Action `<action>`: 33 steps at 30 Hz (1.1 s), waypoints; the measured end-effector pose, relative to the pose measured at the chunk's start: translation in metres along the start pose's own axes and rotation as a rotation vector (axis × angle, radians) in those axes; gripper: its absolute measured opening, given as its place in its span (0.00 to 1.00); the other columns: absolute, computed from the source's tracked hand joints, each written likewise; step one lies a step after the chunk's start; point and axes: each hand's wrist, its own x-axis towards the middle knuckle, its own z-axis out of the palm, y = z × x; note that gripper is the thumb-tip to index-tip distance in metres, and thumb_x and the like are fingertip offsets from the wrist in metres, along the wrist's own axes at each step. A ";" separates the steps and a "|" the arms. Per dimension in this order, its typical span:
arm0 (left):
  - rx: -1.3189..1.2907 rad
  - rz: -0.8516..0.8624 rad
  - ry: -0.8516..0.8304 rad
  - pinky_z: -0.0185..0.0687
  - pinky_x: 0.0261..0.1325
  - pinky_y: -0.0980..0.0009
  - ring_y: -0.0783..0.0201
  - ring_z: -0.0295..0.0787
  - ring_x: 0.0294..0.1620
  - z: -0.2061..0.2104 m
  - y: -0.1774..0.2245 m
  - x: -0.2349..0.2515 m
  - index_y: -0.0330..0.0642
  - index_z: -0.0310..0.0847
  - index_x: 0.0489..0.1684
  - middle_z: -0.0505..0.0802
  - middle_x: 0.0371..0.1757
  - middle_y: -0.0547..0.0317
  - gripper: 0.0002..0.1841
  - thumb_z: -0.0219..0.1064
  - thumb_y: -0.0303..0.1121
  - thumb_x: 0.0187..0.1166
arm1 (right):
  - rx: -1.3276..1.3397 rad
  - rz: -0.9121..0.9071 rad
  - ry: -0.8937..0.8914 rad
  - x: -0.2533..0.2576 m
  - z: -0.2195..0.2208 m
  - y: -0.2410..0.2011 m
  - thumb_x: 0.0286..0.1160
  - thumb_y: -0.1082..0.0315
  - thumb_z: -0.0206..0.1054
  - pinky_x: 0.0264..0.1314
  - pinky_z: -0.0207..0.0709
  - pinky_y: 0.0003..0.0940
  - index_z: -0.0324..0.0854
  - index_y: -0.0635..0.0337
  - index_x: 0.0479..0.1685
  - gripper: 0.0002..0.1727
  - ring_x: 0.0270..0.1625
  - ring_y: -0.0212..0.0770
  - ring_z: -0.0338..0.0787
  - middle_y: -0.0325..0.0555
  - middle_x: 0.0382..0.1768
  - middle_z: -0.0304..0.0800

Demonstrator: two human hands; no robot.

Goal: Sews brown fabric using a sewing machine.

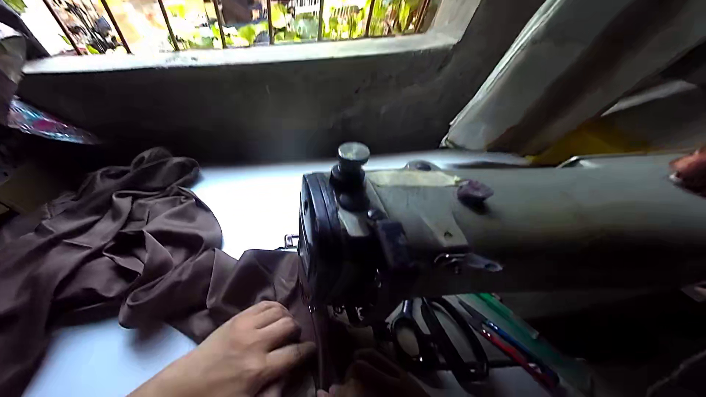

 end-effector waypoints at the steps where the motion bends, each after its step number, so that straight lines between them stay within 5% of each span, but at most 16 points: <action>1: 0.014 0.000 -0.007 0.76 0.70 0.58 0.55 0.86 0.59 0.000 0.001 0.001 0.49 0.86 0.66 0.91 0.52 0.54 0.23 0.47 0.41 0.83 | -0.010 -0.013 0.019 -0.001 0.001 0.000 0.82 0.72 0.64 0.59 0.77 0.38 0.89 0.60 0.50 0.09 0.39 0.45 0.84 0.47 0.32 0.86; 5: 0.089 -0.012 -0.047 0.71 0.69 0.57 0.56 0.82 0.57 0.002 0.003 0.005 0.53 0.84 0.73 0.89 0.51 0.56 0.26 0.45 0.44 0.84 | -0.057 -0.019 0.004 -0.001 0.002 0.000 0.83 0.70 0.63 0.60 0.76 0.36 0.89 0.58 0.48 0.08 0.39 0.42 0.83 0.43 0.32 0.85; 10: -0.006 -0.047 0.024 0.77 0.67 0.60 0.60 0.86 0.54 -0.003 0.004 0.001 0.47 0.86 0.54 0.90 0.45 0.59 0.20 0.49 0.45 0.83 | -0.080 -0.007 -0.051 -0.001 0.002 -0.001 0.84 0.71 0.61 0.58 0.74 0.36 0.89 0.56 0.48 0.09 0.38 0.41 0.80 0.41 0.31 0.82; 13: 0.013 -0.077 -0.037 0.72 0.67 0.58 0.60 0.82 0.54 -0.003 0.007 0.003 0.52 0.84 0.66 0.87 0.46 0.60 0.32 0.42 0.62 0.88 | -0.098 -0.014 -0.057 -0.002 0.001 -0.001 0.84 0.71 0.59 0.59 0.72 0.35 0.88 0.56 0.47 0.10 0.39 0.40 0.80 0.40 0.32 0.82; 17: 0.043 -0.065 -0.039 0.71 0.69 0.59 0.60 0.82 0.54 -0.001 0.006 0.001 0.51 0.85 0.61 0.86 0.46 0.60 0.33 0.41 0.64 0.87 | -0.098 -0.023 0.000 -0.002 -0.002 -0.003 0.84 0.71 0.61 0.61 0.70 0.35 0.89 0.57 0.49 0.10 0.39 0.40 0.79 0.40 0.32 0.84; 21: 0.077 -0.066 -0.051 0.69 0.69 0.57 0.59 0.81 0.57 0.001 0.005 0.000 0.56 0.83 0.72 0.88 0.50 0.59 0.36 0.38 0.67 0.86 | -0.130 -0.030 -0.007 -0.002 -0.003 -0.004 0.84 0.71 0.60 0.61 0.69 0.35 0.89 0.58 0.51 0.11 0.40 0.39 0.79 0.41 0.33 0.85; 25: 0.055 -0.095 -0.034 0.72 0.69 0.60 0.61 0.82 0.55 -0.001 0.006 0.002 0.50 0.85 0.61 0.88 0.46 0.61 0.36 0.42 0.69 0.84 | -0.147 -0.016 -0.041 -0.004 0.001 -0.001 0.85 0.71 0.57 0.60 0.68 0.35 0.88 0.55 0.48 0.11 0.39 0.38 0.78 0.39 0.32 0.82; 29: 0.098 -0.119 -0.100 0.67 0.65 0.56 0.60 0.80 0.53 0.002 0.010 0.007 0.73 0.74 0.82 0.86 0.48 0.60 0.40 0.34 0.78 0.78 | -0.149 0.006 -0.039 -0.002 0.002 -0.001 0.85 0.71 0.57 0.59 0.68 0.35 0.86 0.53 0.45 0.11 0.38 0.38 0.77 0.39 0.31 0.80; 33: 0.136 -0.105 -0.142 0.62 0.71 0.55 0.60 0.79 0.57 0.005 0.006 0.003 0.81 0.69 0.85 0.86 0.51 0.60 0.43 0.36 0.83 0.71 | -0.164 0.021 -0.048 0.000 0.004 -0.003 0.85 0.71 0.56 0.58 0.68 0.34 0.87 0.54 0.48 0.12 0.38 0.38 0.77 0.39 0.32 0.80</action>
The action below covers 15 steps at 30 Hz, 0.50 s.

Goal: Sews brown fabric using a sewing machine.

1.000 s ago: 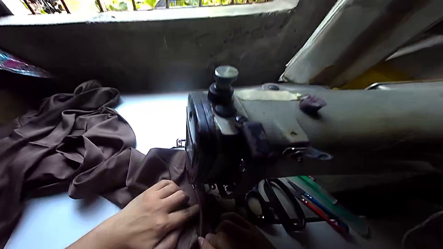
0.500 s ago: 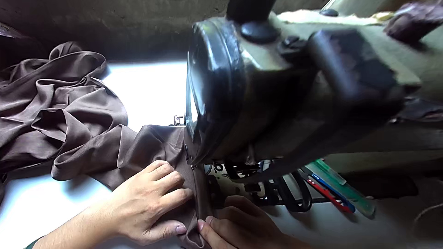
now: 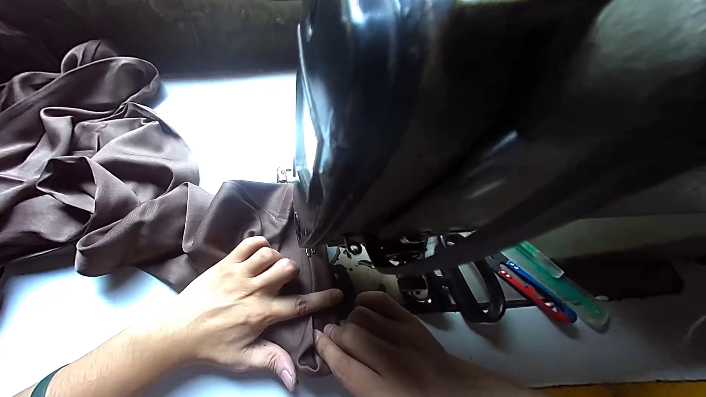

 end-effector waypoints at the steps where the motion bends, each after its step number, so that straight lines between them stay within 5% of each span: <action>1: 0.004 0.003 -0.009 0.63 0.71 0.55 0.61 0.79 0.56 -0.001 -0.002 0.000 0.82 0.70 0.85 0.86 0.51 0.61 0.43 0.37 0.84 0.70 | -0.007 0.005 -0.007 0.000 0.000 -0.001 0.85 0.71 0.56 0.59 0.69 0.35 0.87 0.54 0.49 0.12 0.38 0.38 0.78 0.39 0.33 0.81; 15: -0.007 -0.001 -0.062 0.62 0.74 0.52 0.58 0.79 0.61 -0.004 -0.020 0.007 0.78 0.72 0.84 0.87 0.54 0.59 0.44 0.39 0.83 0.70 | -0.088 0.060 0.025 0.006 0.004 0.003 0.86 0.71 0.57 0.60 0.70 0.36 0.87 0.56 0.47 0.11 0.39 0.38 0.80 0.40 0.34 0.84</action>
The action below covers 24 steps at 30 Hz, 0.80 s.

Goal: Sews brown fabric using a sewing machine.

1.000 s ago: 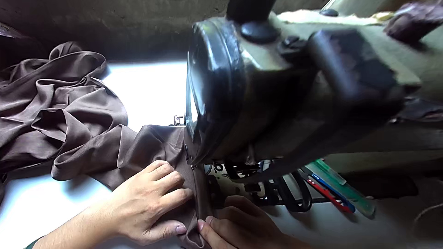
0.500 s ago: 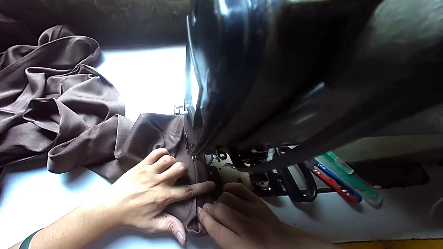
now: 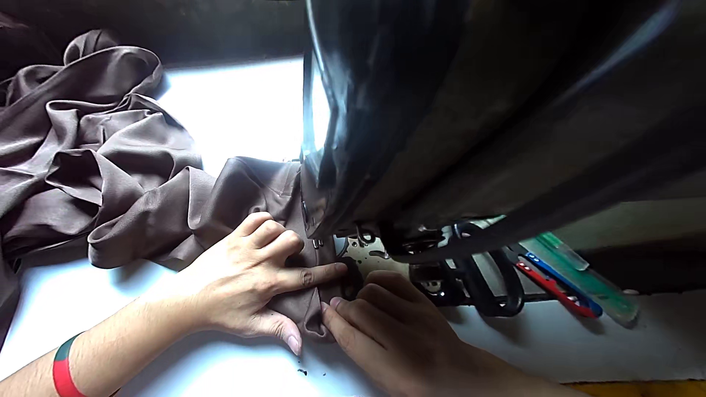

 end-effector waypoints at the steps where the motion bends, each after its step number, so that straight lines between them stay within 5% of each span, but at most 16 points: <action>1: 0.005 0.005 0.006 0.62 0.74 0.52 0.59 0.79 0.60 0.000 -0.001 0.001 0.78 0.72 0.84 0.87 0.53 0.59 0.44 0.39 0.83 0.70 | -0.004 0.006 0.003 0.001 0.000 0.000 0.85 0.71 0.57 0.60 0.71 0.35 0.88 0.56 0.46 0.11 0.39 0.37 0.81 0.40 0.34 0.85; 10: 0.025 0.012 0.043 0.62 0.69 0.57 0.62 0.78 0.56 -0.002 -0.010 0.008 0.76 0.74 0.84 0.85 0.50 0.62 0.45 0.39 0.84 0.69 | -0.093 0.023 -0.081 0.001 -0.003 0.003 0.87 0.62 0.56 0.64 0.70 0.39 0.87 0.52 0.48 0.12 0.46 0.39 0.83 0.39 0.42 0.87; 13: 0.062 0.038 0.080 0.64 0.75 0.51 0.59 0.80 0.59 -0.005 -0.003 0.004 0.66 0.77 0.82 0.87 0.53 0.59 0.41 0.48 0.78 0.74 | -0.101 0.025 -0.101 -0.001 -0.004 0.004 0.88 0.60 0.55 0.66 0.71 0.41 0.87 0.51 0.53 0.14 0.49 0.39 0.84 0.39 0.47 0.89; 15: 0.066 0.053 0.178 0.62 0.82 0.48 0.56 0.83 0.63 -0.008 0.013 -0.004 0.52 0.88 0.63 0.89 0.53 0.57 0.26 0.58 0.59 0.81 | -0.099 0.034 -0.116 -0.002 -0.005 0.005 0.89 0.59 0.54 0.67 0.71 0.41 0.87 0.50 0.56 0.15 0.51 0.39 0.85 0.38 0.51 0.91; 17: 0.085 0.049 0.255 0.63 0.82 0.47 0.56 0.87 0.61 -0.012 0.033 -0.012 0.47 0.84 0.37 0.92 0.47 0.56 0.13 0.56 0.41 0.86 | -0.092 0.043 -0.143 -0.003 -0.006 0.006 0.89 0.58 0.54 0.68 0.70 0.41 0.86 0.50 0.64 0.18 0.54 0.39 0.85 0.37 0.55 0.91; 19: 0.076 0.039 0.226 0.70 0.75 0.51 0.57 0.88 0.46 -0.016 0.058 -0.017 0.48 0.77 0.30 0.89 0.34 0.58 0.14 0.55 0.39 0.88 | -0.081 0.040 -0.166 -0.004 -0.008 0.006 0.88 0.60 0.54 0.68 0.71 0.40 0.85 0.50 0.67 0.19 0.55 0.39 0.85 0.37 0.57 0.91; 21: 0.005 0.067 0.149 0.77 0.55 0.56 0.55 0.80 0.28 -0.018 0.082 -0.015 0.46 0.77 0.27 0.82 0.23 0.57 0.19 0.54 0.44 0.90 | -0.069 0.029 -0.180 -0.004 -0.009 0.008 0.87 0.62 0.54 0.67 0.71 0.42 0.85 0.51 0.68 0.19 0.56 0.40 0.84 0.37 0.59 0.91; 24: 0.025 0.052 0.141 0.75 0.38 0.60 0.54 0.80 0.28 -0.015 0.091 -0.012 0.43 0.81 0.34 0.87 0.29 0.53 0.27 0.48 0.56 0.91 | -0.082 0.002 -0.207 -0.005 -0.012 0.010 0.86 0.66 0.52 0.71 0.68 0.43 0.83 0.52 0.72 0.22 0.59 0.42 0.84 0.39 0.63 0.89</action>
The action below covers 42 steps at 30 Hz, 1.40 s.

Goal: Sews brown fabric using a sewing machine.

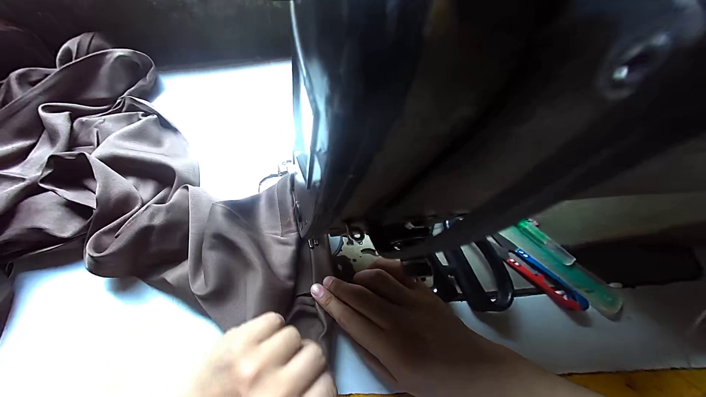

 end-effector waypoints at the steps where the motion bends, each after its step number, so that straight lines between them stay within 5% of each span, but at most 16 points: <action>1: 0.012 -0.029 0.044 0.79 0.42 0.61 0.55 0.85 0.33 0.002 -0.006 -0.001 0.44 0.83 0.36 0.90 0.34 0.53 0.31 0.46 0.61 0.89 | -0.002 -0.001 -0.003 0.000 0.000 0.000 0.86 0.67 0.51 0.71 0.69 0.43 0.83 0.51 0.73 0.22 0.60 0.41 0.84 0.39 0.64 0.89; 3: -0.045 -0.074 0.093 0.79 0.70 0.55 0.56 0.91 0.54 0.005 -0.021 -0.003 0.45 0.84 0.42 0.94 0.48 0.53 0.34 0.47 0.67 0.85 | 0.017 0.003 0.002 -0.001 0.000 0.001 0.85 0.69 0.51 0.71 0.68 0.43 0.82 0.51 0.72 0.22 0.62 0.41 0.84 0.39 0.65 0.88; 5: -0.097 -0.075 0.093 0.71 0.82 0.51 0.57 0.90 0.63 0.009 -0.031 -0.005 0.44 0.84 0.48 0.94 0.53 0.54 0.33 0.50 0.67 0.84 | 0.032 0.015 0.011 -0.002 0.000 0.001 0.85 0.70 0.52 0.72 0.69 0.43 0.82 0.50 0.73 0.22 0.63 0.41 0.84 0.39 0.66 0.88; 13: -0.120 -0.145 0.124 0.77 0.73 0.60 0.55 0.86 0.63 0.017 -0.036 -0.015 0.39 0.87 0.64 0.93 0.54 0.52 0.31 0.56 0.60 0.86 | 0.147 0.118 -0.030 -0.002 -0.002 0.005 0.70 0.73 0.54 0.73 0.66 0.47 0.83 0.36 0.75 0.32 0.71 0.45 0.78 0.40 0.68 0.83; 17: -0.248 -0.157 0.153 0.76 0.77 0.60 0.61 0.88 0.63 0.012 -0.041 -0.016 0.40 0.85 0.60 0.93 0.54 0.55 0.30 0.54 0.60 0.87 | 0.171 0.140 -0.024 -0.002 -0.003 0.004 0.69 0.73 0.54 0.73 0.65 0.50 0.84 0.35 0.74 0.33 0.72 0.45 0.77 0.40 0.66 0.83; 20: -0.331 -0.142 0.215 0.73 0.75 0.60 0.69 0.87 0.48 0.010 -0.043 -0.017 0.43 0.85 0.54 0.89 0.39 0.62 0.27 0.52 0.58 0.89 | 0.166 0.137 -0.017 -0.004 -0.002 0.003 0.70 0.73 0.53 0.74 0.64 0.48 0.83 0.36 0.75 0.33 0.72 0.45 0.77 0.39 0.67 0.83; 23: -0.308 -0.122 0.218 0.66 0.63 0.61 0.68 0.74 0.28 0.008 -0.034 -0.016 0.47 0.90 0.55 0.79 0.20 0.65 0.29 0.48 0.59 0.90 | 0.150 0.140 -0.030 -0.005 -0.001 0.001 0.72 0.72 0.53 0.76 0.63 0.48 0.81 0.35 0.77 0.33 0.73 0.43 0.76 0.38 0.70 0.82; 25: -0.288 -0.091 0.222 0.69 0.57 0.63 0.66 0.72 0.24 0.010 -0.029 -0.012 0.47 0.91 0.52 0.78 0.18 0.64 0.30 0.48 0.60 0.89 | 0.148 0.140 -0.036 -0.005 -0.002 0.001 0.72 0.72 0.53 0.76 0.63 0.47 0.81 0.36 0.77 0.32 0.73 0.43 0.77 0.38 0.71 0.82; 26: -0.242 -0.090 0.212 0.70 0.56 0.63 0.64 0.75 0.28 0.011 -0.028 -0.010 0.47 0.90 0.53 0.82 0.23 0.62 0.31 0.47 0.61 0.89 | 0.149 0.139 -0.041 -0.005 -0.002 0.001 0.73 0.72 0.53 0.77 0.63 0.47 0.81 0.36 0.77 0.32 0.73 0.43 0.76 0.38 0.72 0.81; 28: -0.140 -0.111 0.164 0.75 0.69 0.59 0.62 0.89 0.52 0.010 -0.031 -0.008 0.46 0.89 0.57 0.94 0.46 0.57 0.34 0.45 0.64 0.88 | 0.149 0.135 -0.037 -0.005 -0.002 0.001 0.72 0.72 0.53 0.76 0.63 0.47 0.82 0.36 0.75 0.32 0.73 0.43 0.76 0.38 0.72 0.82; 30: -0.094 -0.095 0.143 0.73 0.78 0.56 0.57 0.89 0.65 0.013 -0.037 -0.010 0.41 0.88 0.61 0.95 0.58 0.52 0.35 0.45 0.63 0.89 | 0.159 0.131 -0.027 -0.004 -0.002 0.002 0.70 0.72 0.53 0.75 0.64 0.46 0.83 0.37 0.75 0.32 0.73 0.44 0.76 0.39 0.71 0.82; 42: -0.022 -0.063 0.136 0.66 0.85 0.51 0.54 0.90 0.62 0.020 -0.035 -0.013 0.35 0.87 0.64 0.94 0.59 0.46 0.34 0.47 0.58 0.91 | 0.259 0.135 0.029 -0.004 -0.006 0.004 0.71 0.72 0.52 0.70 0.65 0.42 0.88 0.45 0.68 0.28 0.66 0.40 0.78 0.37 0.62 0.85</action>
